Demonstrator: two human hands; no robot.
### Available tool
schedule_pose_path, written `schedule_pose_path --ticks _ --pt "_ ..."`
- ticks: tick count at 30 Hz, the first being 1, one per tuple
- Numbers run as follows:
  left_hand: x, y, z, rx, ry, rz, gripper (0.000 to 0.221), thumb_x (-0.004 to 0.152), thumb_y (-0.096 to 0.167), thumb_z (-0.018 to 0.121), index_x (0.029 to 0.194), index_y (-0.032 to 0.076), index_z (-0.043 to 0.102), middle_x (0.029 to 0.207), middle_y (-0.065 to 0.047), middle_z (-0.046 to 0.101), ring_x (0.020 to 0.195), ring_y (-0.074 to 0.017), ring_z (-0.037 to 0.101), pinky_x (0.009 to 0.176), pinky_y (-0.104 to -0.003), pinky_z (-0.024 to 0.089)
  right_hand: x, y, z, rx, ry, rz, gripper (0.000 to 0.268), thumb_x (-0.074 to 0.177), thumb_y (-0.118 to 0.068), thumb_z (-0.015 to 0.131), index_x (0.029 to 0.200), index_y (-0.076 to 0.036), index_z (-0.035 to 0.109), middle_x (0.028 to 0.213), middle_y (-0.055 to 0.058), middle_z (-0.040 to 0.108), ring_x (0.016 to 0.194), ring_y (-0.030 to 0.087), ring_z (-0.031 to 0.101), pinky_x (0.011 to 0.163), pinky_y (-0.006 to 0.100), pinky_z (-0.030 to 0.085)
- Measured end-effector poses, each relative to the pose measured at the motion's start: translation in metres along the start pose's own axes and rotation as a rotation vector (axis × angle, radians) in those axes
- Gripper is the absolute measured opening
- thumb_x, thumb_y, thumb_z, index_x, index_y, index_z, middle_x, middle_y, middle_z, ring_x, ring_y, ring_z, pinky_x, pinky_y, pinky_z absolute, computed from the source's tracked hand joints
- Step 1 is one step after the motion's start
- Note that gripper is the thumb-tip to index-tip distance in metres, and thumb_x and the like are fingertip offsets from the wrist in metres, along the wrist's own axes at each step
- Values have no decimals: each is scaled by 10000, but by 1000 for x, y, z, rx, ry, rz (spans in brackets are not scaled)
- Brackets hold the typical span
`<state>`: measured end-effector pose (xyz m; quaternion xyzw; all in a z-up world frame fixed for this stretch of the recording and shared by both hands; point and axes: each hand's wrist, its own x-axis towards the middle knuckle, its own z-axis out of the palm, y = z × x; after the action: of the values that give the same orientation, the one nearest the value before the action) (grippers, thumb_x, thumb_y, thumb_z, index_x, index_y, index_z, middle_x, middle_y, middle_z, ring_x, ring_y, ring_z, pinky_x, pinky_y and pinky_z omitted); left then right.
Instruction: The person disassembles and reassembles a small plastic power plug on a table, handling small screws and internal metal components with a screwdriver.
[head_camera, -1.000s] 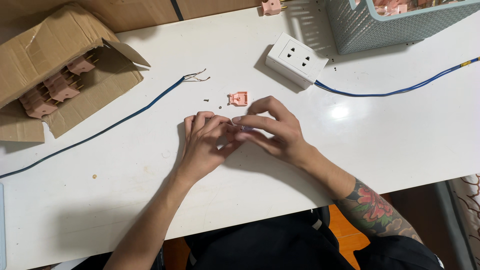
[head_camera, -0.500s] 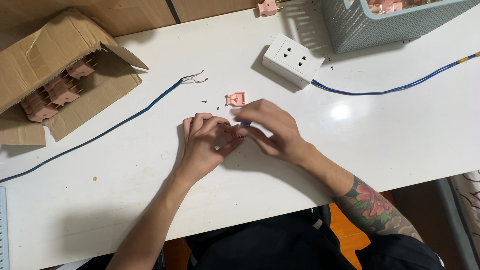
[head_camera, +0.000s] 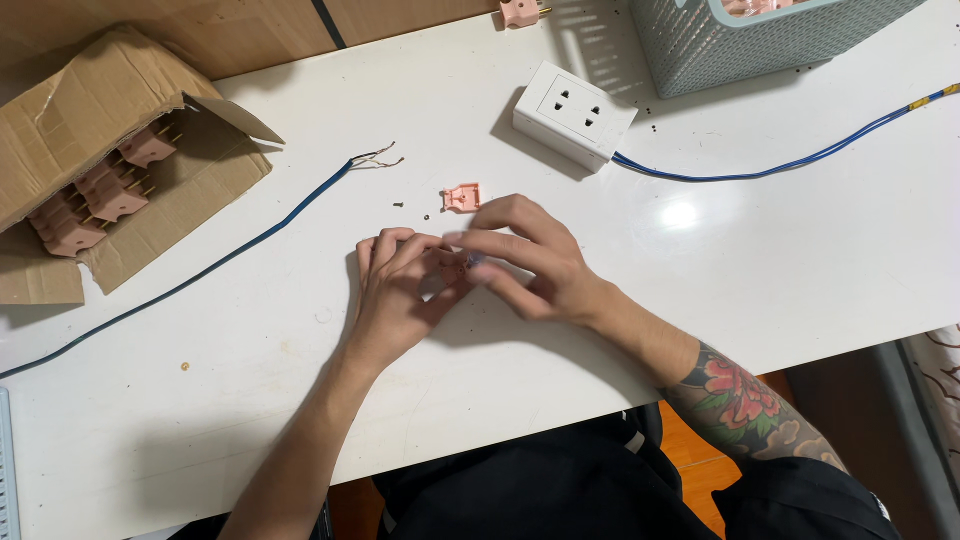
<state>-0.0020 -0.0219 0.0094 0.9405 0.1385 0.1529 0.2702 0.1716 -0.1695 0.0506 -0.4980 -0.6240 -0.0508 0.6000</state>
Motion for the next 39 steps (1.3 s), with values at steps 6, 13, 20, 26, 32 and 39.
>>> schedule_pose_path --ticks 6,13,20,26,32,39 --pt "3 2 -1 -15 19 15 290 1008 481 865 904 253 717 1122 128 723 1236 -179 573 1145 -484 356 -23 21 4 10 31 1 358 1015 1 851 1370 -30 808 869 71 586 811 257 643 860 445 665" --pt "5 10 -10 -51 -28 -42 284 1004 503 847 905 250 767 1138 114 743 1256 -194 575 1170 -495 335 -1 0 -4 50 12 0 294 1114 -36 599 1315 -2 810 1146 202 801 1072 371 786 947 509 657" --pt "4 14 -10 -60 -29 -61 234 986 460 871 982 240 792 1139 104 753 1263 -196 583 1179 -491 339 -8 9 -8 21 -13 43 283 1113 -132 726 1373 -66 813 1066 157 741 969 321 728 855 464 643" --pt "4 8 -7 -59 -22 -57 223 999 461 871 1036 250 812 1130 98 760 1255 -190 591 1180 -496 345 -19 18 -3 -9 -18 27 339 1062 -15 797 1400 -30 788 1033 140 746 933 328 748 845 459 646" --pt "3 8 -7 -70 -15 -51 232 994 461 879 1082 250 838 1130 94 762 1246 -182 591 1175 -486 346 -4 2 -4 56 -12 34 304 1115 -35 694 1408 3 766 1074 166 787 983 355 778 857 483 650" --pt "5 11 -11 -78 -20 -59 207 1007 469 878 1074 275 844 1111 102 757 1247 -180 591 1172 -492 352 -2 6 -10 15 0 77 217 1132 -95 692 1311 -29 794 994 141 762 889 316 750 793 447 630"
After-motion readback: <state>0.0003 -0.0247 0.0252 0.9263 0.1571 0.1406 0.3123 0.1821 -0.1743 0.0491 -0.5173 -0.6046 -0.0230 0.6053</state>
